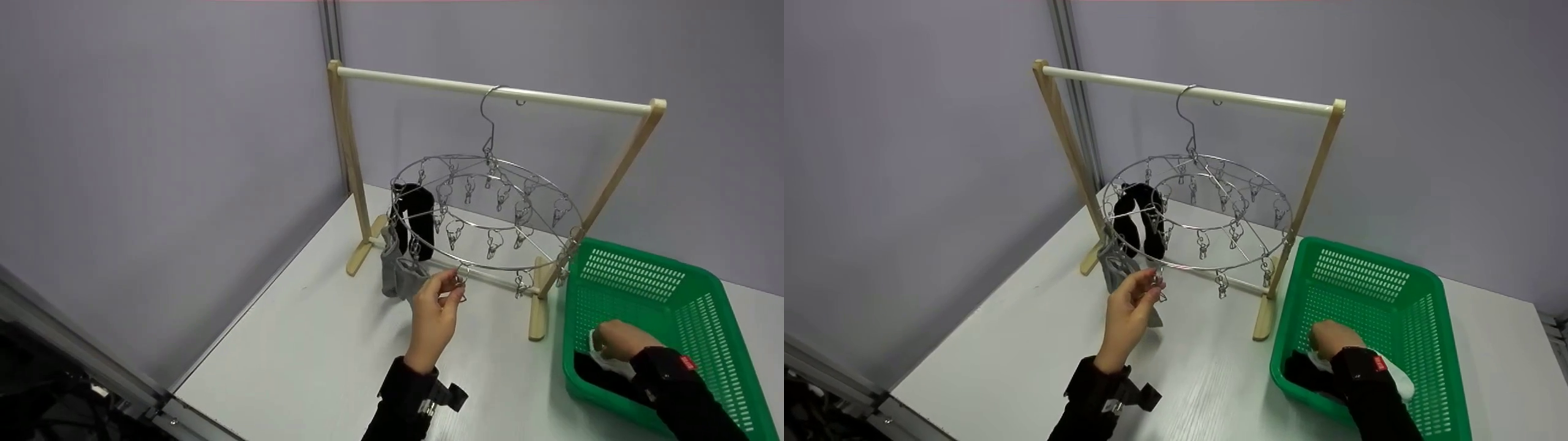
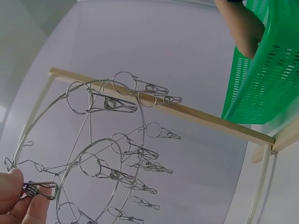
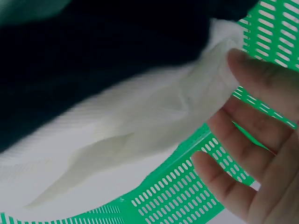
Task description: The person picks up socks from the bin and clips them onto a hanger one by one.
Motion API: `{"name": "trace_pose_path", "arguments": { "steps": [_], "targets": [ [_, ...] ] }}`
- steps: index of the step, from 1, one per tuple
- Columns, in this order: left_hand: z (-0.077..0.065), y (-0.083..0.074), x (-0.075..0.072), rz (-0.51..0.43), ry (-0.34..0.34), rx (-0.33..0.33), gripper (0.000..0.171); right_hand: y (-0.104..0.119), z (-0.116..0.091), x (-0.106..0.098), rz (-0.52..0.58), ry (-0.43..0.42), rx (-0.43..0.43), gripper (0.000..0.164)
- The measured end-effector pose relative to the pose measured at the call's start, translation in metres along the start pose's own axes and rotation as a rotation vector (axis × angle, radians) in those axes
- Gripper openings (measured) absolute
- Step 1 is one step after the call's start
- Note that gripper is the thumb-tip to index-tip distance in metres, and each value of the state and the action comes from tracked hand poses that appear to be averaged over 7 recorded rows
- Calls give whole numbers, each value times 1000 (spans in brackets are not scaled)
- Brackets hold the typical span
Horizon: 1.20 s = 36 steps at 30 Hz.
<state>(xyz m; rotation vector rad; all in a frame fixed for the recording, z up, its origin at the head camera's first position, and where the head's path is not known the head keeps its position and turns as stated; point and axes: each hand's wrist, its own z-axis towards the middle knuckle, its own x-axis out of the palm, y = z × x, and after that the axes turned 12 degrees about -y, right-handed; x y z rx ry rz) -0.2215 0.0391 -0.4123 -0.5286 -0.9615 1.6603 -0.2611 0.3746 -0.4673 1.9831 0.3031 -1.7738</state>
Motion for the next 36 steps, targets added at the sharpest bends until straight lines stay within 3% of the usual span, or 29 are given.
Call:
{"name": "trace_pose_path", "arguments": {
  "steps": [6, 14, 20, 24, 28, 31, 36],
  "targets": [
    [0, -2, 6, 31, 18, 8, 21, -6, -13, -10, 51, -106, -27, 18],
    [-1, -4, 10, 22, 40, -12, 18, -10, -26, -41, 33, -233, 25, 12],
    [0, -5, 12, -56, 24, -91, 21, -3, -35, -63, 11, -345, 76, 15],
    [1, -8, 13, -88, 13, -147, 22, 0, -40, -73, 22, -484, 31, 13],
    [2, -11, 14, -67, 1, -174, 19, 13, -45, -86, -1, -645, -6, 14],
    [1, -12, 14, -56, 1, -202, 14, 35, -48, -98, -51, -746, -5, 17],
    [1, -12, 14, -43, 5, -181, 9, 62, -46, -105, -52, -887, -93, 23]
  ]
}}
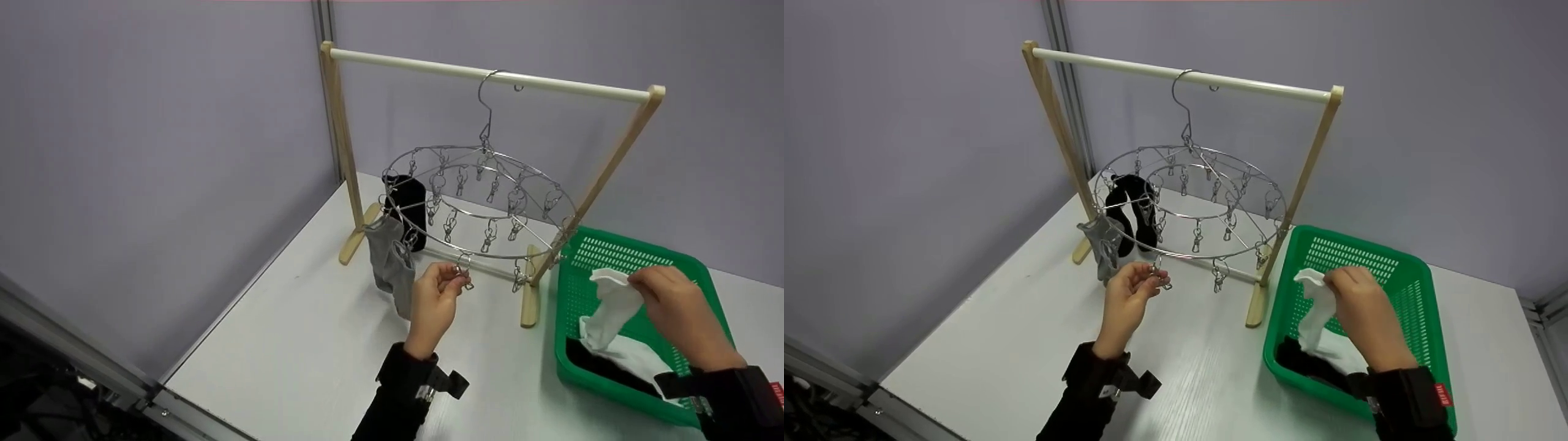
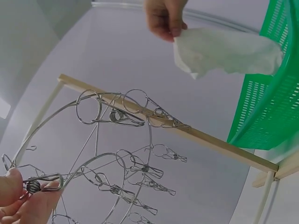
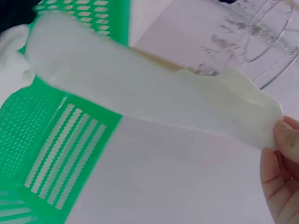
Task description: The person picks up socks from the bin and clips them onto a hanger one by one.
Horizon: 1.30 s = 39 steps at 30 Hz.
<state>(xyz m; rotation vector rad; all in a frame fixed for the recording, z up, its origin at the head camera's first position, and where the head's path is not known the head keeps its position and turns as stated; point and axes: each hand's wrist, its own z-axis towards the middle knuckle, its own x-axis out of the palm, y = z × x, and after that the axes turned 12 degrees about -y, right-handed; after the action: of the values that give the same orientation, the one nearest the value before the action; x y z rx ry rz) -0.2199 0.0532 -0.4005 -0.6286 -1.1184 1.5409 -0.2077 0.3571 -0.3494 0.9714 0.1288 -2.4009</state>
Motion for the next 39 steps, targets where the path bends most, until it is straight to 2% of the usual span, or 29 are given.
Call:
{"name": "trace_pose_path", "arguments": {
  "steps": [5, 10, 14, 20, 27, 32, 39],
  "targets": [
    [0, -1, -1, 17, -26, 70, 7, 26, 4, 6, 55, -32, -32, 26],
    [-2, -2, -2, 33, -16, 86, 5, 54, 7, 18, 102, -70, -55, 27],
    [-2, -2, -3, 39, 6, 99, 4, 71, 7, 35, 171, -90, -84, 27],
    [-3, -2, -5, 54, 10, 127, 6, 97, 1, 65, 240, -53, -88, 25],
    [-4, 0, -7, 87, 30, 144, 5, 113, -5, 96, 328, -40, -166, 19],
    [-4, 1, -9, 114, 36, 166, 6, 121, -3, 108, 348, -60, -149, 22],
    [-4, 4, -10, 80, 50, 199, 5, 126, 3, 118, 437, -107, -107, 18]
  ]
}}
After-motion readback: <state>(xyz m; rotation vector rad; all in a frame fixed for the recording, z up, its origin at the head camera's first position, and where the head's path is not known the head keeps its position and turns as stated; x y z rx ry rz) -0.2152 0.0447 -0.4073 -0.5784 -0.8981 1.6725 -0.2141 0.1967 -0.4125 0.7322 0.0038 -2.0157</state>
